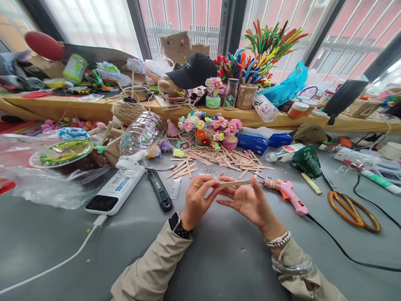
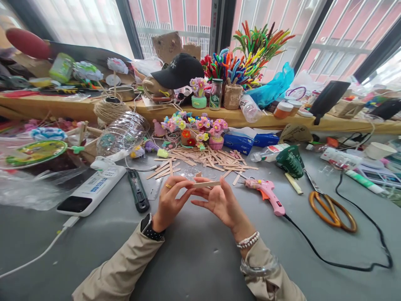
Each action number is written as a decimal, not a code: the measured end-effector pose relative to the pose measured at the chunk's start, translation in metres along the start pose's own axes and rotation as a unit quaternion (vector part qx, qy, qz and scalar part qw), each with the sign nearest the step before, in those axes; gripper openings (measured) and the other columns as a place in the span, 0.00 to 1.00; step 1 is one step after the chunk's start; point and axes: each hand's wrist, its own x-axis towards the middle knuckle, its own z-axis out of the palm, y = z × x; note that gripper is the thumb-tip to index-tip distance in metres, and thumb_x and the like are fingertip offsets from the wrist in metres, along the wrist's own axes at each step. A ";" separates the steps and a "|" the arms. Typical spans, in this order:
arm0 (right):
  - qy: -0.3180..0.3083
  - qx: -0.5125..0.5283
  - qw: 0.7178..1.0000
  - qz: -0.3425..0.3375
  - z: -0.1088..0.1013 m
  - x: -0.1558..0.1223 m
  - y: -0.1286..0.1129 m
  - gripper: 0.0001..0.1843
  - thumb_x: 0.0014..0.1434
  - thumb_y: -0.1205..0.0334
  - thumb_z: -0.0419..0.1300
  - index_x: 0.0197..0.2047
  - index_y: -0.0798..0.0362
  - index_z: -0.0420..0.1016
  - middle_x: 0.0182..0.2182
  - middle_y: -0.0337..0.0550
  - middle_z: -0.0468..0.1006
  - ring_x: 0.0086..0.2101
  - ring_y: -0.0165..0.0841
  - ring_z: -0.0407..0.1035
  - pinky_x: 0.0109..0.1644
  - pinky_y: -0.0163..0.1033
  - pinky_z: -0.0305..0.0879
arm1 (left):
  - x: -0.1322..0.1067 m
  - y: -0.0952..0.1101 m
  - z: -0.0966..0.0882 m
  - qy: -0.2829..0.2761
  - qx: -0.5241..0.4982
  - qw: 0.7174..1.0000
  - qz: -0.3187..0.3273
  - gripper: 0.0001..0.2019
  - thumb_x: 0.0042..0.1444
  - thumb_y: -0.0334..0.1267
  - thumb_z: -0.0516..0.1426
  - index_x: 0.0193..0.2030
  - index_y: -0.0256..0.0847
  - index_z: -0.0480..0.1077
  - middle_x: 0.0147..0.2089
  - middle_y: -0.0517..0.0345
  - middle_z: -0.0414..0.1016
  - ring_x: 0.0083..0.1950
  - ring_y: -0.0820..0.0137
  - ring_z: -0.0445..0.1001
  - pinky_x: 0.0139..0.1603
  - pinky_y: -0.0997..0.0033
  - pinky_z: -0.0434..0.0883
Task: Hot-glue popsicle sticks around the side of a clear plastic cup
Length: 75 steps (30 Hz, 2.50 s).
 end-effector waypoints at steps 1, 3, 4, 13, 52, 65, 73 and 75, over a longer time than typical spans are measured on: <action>0.002 -0.010 1.000 -0.003 0.000 -0.001 0.000 0.34 0.51 0.37 0.44 0.49 0.54 0.66 0.47 0.51 0.70 0.51 0.40 0.60 0.55 0.51 0.51 | 0.000 0.000 0.000 -0.005 -0.002 1.000 0.001 0.07 0.51 0.31 0.56 0.39 0.40 0.66 0.34 0.57 0.68 0.36 0.72 0.67 0.38 0.71 0.68; 0.016 -0.033 0.999 -0.004 -0.002 -0.003 -0.001 0.34 0.51 0.36 0.44 0.49 0.54 0.66 0.46 0.52 0.71 0.50 0.40 0.62 0.54 0.50 0.52 | 0.000 -0.001 0.001 -0.011 0.001 1.000 0.000 0.07 0.51 0.31 0.56 0.38 0.40 0.67 0.34 0.56 0.69 0.37 0.72 0.67 0.38 0.70 0.68; 0.033 -0.049 0.998 -0.003 -0.003 -0.004 -0.003 0.34 0.51 0.36 0.44 0.48 0.54 0.66 0.46 0.52 0.72 0.49 0.40 0.63 0.53 0.50 0.53 | 0.000 -0.001 0.001 -0.013 0.003 1.000 -0.002 0.07 0.51 0.31 0.56 0.38 0.40 0.67 0.34 0.56 0.69 0.37 0.72 0.67 0.38 0.70 0.68; 0.592 -0.539 0.581 -0.150 -0.070 -0.058 -0.060 0.21 0.45 0.42 0.53 0.27 0.53 0.68 0.26 0.44 0.74 0.29 0.36 0.68 0.37 0.42 0.62 | -0.001 0.000 0.004 -0.246 -0.016 0.967 0.058 0.05 0.54 0.37 0.53 0.34 0.40 0.69 0.31 0.58 0.70 0.34 0.73 0.67 0.36 0.73 0.66; 0.435 -0.813 0.375 -0.098 -0.061 -0.043 -0.003 0.14 0.48 0.50 0.52 0.30 0.53 0.64 0.20 0.40 0.68 0.21 0.32 0.61 0.24 0.34 0.49 | -0.008 -0.002 0.010 -0.333 0.092 0.937 -0.047 0.10 0.51 0.44 0.55 0.29 0.39 0.68 0.28 0.59 0.71 0.31 0.71 0.70 0.30 0.74 0.63; 0.390 -0.846 0.336 -0.139 -0.067 -0.045 0.000 0.13 0.50 0.54 0.50 0.32 0.55 0.65 0.20 0.42 0.69 0.22 0.33 0.63 0.25 0.34 0.51 | -0.008 -0.001 0.009 -0.335 0.088 0.936 -0.067 0.10 0.53 0.44 0.54 0.29 0.39 0.69 0.28 0.58 0.71 0.30 0.71 0.70 0.29 0.74 0.63; 0.378 -0.852 0.325 -0.158 -0.068 -0.045 0.000 0.11 0.49 0.57 0.51 0.31 0.55 0.66 0.18 0.40 0.67 0.21 0.32 0.62 0.25 0.34 0.50 | -0.007 0.000 0.008 -0.342 0.094 0.932 -0.071 0.09 0.52 0.43 0.54 0.29 0.39 0.69 0.28 0.59 0.71 0.29 0.72 0.69 0.29 0.75 0.62; 0.378 -0.853 0.322 -0.163 -0.068 -0.045 0.000 0.10 0.49 0.57 0.51 0.31 0.55 0.66 0.18 0.39 0.67 0.21 0.32 0.62 0.25 0.34 0.51 | -0.006 0.000 0.008 -0.342 0.094 0.932 -0.071 0.09 0.52 0.43 0.54 0.30 0.39 0.69 0.28 0.59 0.71 0.29 0.72 0.69 0.28 0.75 0.62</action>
